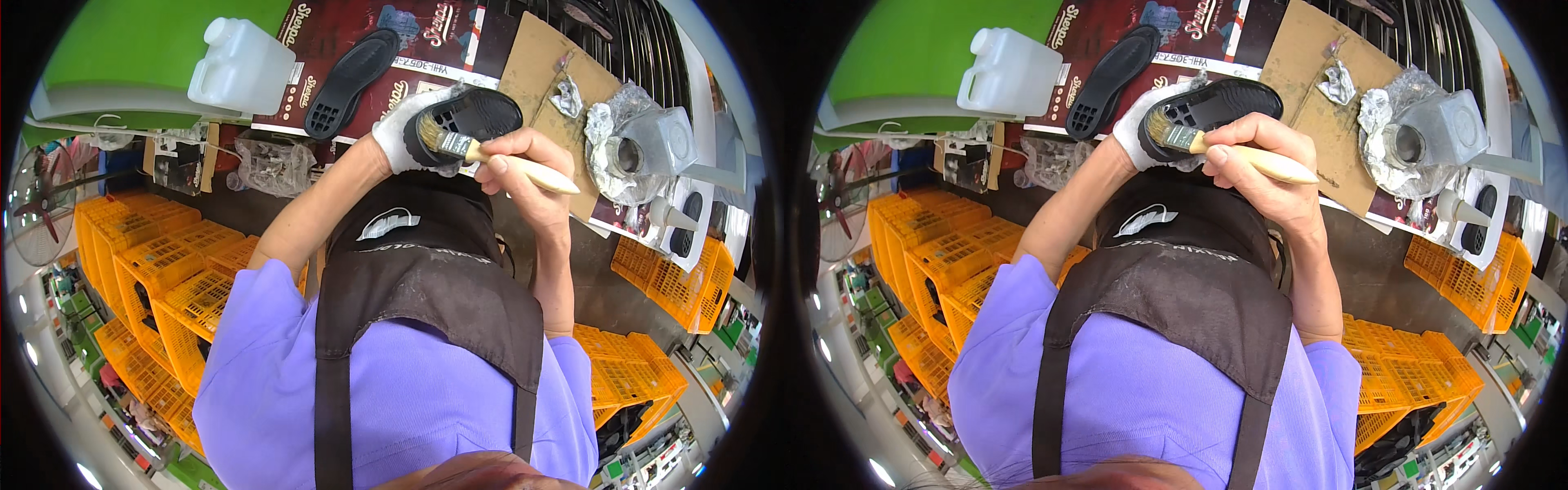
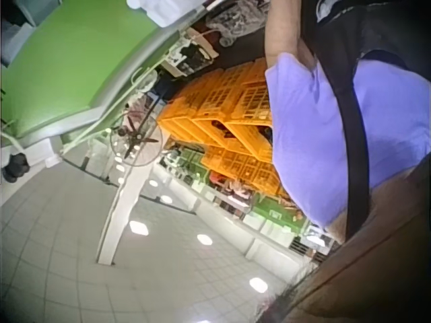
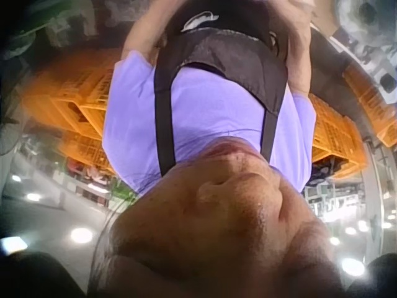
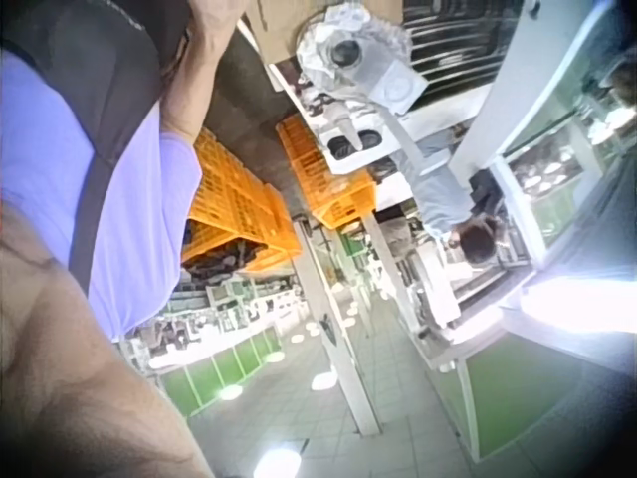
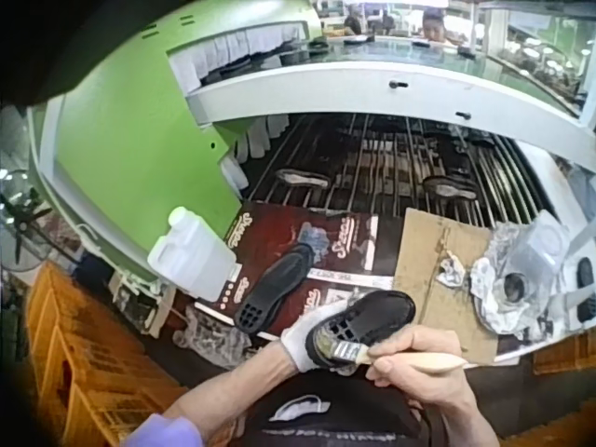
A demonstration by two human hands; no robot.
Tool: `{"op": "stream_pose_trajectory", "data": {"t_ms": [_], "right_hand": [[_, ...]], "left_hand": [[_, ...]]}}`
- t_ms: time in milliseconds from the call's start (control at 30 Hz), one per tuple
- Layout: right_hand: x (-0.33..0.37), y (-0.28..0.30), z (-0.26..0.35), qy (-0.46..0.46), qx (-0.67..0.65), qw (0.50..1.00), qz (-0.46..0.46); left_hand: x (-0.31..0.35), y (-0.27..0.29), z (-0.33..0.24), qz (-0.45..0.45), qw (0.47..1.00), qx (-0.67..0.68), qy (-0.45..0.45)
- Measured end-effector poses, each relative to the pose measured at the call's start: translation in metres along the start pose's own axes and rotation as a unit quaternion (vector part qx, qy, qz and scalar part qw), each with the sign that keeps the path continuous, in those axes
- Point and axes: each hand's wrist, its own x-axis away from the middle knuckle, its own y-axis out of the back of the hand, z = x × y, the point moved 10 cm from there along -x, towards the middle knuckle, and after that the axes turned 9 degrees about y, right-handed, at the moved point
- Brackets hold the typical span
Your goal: The person uses a paintbrush to apply a dark coating to the soles of black shoes. They repeatedly dip the brush into a container and paint the textured surface of the soles, handling the shoes one at a time and placing them on a workbench.
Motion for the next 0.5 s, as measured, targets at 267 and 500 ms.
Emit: {"op": "stream_pose_trajectory", "data": {"t_ms": [267,500], "right_hand": [[-0.004,-0.007,0.000,-0.010,0.002,0.997,0.075],[-0.010,-0.013,-0.005,0.000,0.026,0.985,0.170]], "left_hand": [[0.000,0.005,0.022,0.121,0.988,-0.026,0.095],[0.006,0.012,0.032,0.061,0.976,-0.122,0.168]]}}
